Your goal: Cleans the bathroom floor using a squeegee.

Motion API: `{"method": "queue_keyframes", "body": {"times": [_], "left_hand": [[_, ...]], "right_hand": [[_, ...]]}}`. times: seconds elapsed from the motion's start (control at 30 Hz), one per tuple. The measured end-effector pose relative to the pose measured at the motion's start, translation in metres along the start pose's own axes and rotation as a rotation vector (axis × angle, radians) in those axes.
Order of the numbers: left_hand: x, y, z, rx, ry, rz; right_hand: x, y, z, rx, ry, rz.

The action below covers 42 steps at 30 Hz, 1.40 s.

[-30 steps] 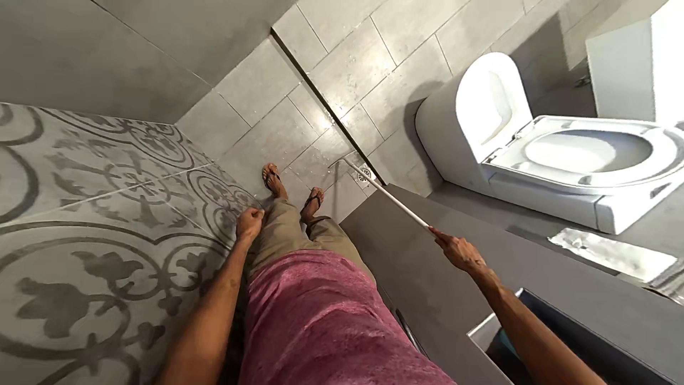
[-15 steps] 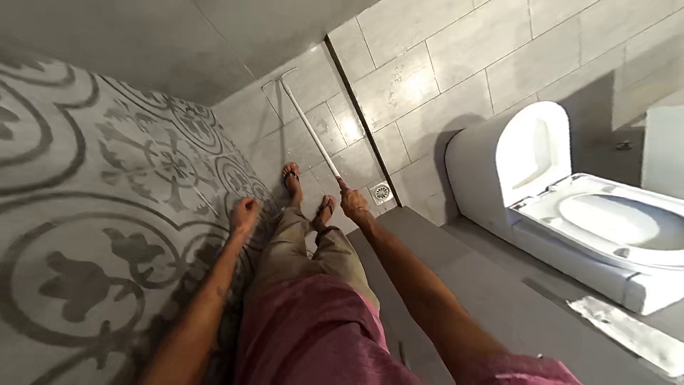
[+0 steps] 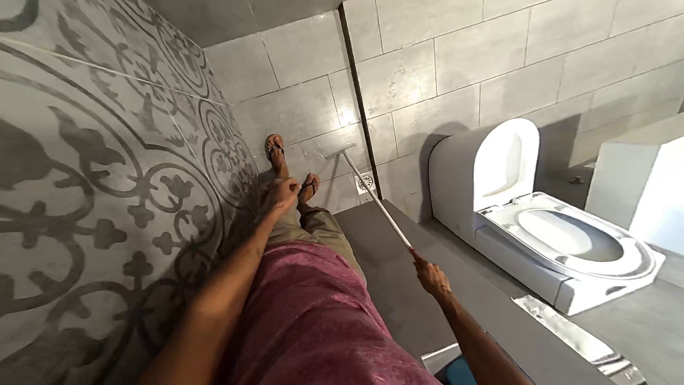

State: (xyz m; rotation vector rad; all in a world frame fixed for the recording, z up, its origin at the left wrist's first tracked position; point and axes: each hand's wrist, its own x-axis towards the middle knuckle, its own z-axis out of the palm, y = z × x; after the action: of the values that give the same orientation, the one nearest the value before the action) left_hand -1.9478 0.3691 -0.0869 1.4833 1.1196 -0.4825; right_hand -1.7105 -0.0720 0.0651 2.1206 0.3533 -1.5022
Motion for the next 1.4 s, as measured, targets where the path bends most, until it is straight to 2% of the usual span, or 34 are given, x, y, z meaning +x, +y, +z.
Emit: {"method": "queue_keyframes", "body": {"times": [0.1, 0.17, 0.23, 0.33, 0.43, 0.5, 0.57, 0.67, 0.77, 0.87, 0.97, 1.1, 1.17, 1.23, 1.3, 1.4], "left_hand": [[-0.009, 0.013, 0.001, -0.016, -0.015, 0.025], [-0.016, 0.012, -0.005, -0.034, -0.003, 0.014], [-0.002, -0.006, -0.015, 0.001, -0.025, -0.009], [0.009, -0.025, -0.041, 0.031, -0.046, -0.114], [0.006, -0.031, -0.076, 0.012, 0.016, -0.245], [0.003, -0.038, -0.094, -0.017, 0.040, -0.284], [-0.003, -0.049, -0.095, -0.071, 0.092, -0.289], [0.013, -0.061, -0.085, -0.116, 0.177, -0.308], [0.022, -0.056, -0.058, -0.096, 0.109, -0.295], [0.027, -0.034, -0.026, -0.075, 0.034, -0.222], [0.031, -0.009, 0.009, -0.076, -0.042, -0.149], [0.028, 0.009, 0.046, -0.081, -0.099, -0.052], [0.022, 0.025, 0.048, -0.165, -0.172, -0.072], [0.019, 0.034, 0.046, -0.288, -0.281, -0.148], [0.020, 0.041, 0.039, -0.406, -0.344, -0.221], [0.024, 0.044, 0.023, -0.586, -0.347, -0.307]], "right_hand": [[-0.013, 0.021, -0.015, 0.054, 0.095, -0.088], [-0.014, -0.010, -0.030, 0.091, 0.156, -0.159], [-0.001, -0.089, -0.053, 0.139, 0.195, -0.236], [0.037, -0.258, -0.095, 0.280, 0.183, -0.379], [0.080, -0.414, -0.124, 0.401, 0.103, -0.467], [0.088, -0.466, -0.124, 0.461, 0.094, -0.482], [0.077, -0.454, -0.107, 0.413, 0.108, -0.432], [0.086, -0.358, -0.088, 0.138, 0.085, -0.336], [0.069, -0.234, -0.061, -0.037, 0.064, -0.247], [0.037, -0.145, -0.041, -0.118, 0.038, -0.117], [0.010, -0.077, -0.025, -0.126, 0.003, -0.014], [-0.023, -0.014, -0.023, -0.078, -0.028, 0.033], [-0.030, -0.008, -0.039, -0.017, 0.021, -0.004], [-0.028, -0.030, -0.056, 0.024, 0.071, -0.079], [-0.006, -0.094, -0.084, 0.067, 0.116, -0.203], [0.034, -0.245, -0.127, 0.173, 0.113, -0.388]]}}
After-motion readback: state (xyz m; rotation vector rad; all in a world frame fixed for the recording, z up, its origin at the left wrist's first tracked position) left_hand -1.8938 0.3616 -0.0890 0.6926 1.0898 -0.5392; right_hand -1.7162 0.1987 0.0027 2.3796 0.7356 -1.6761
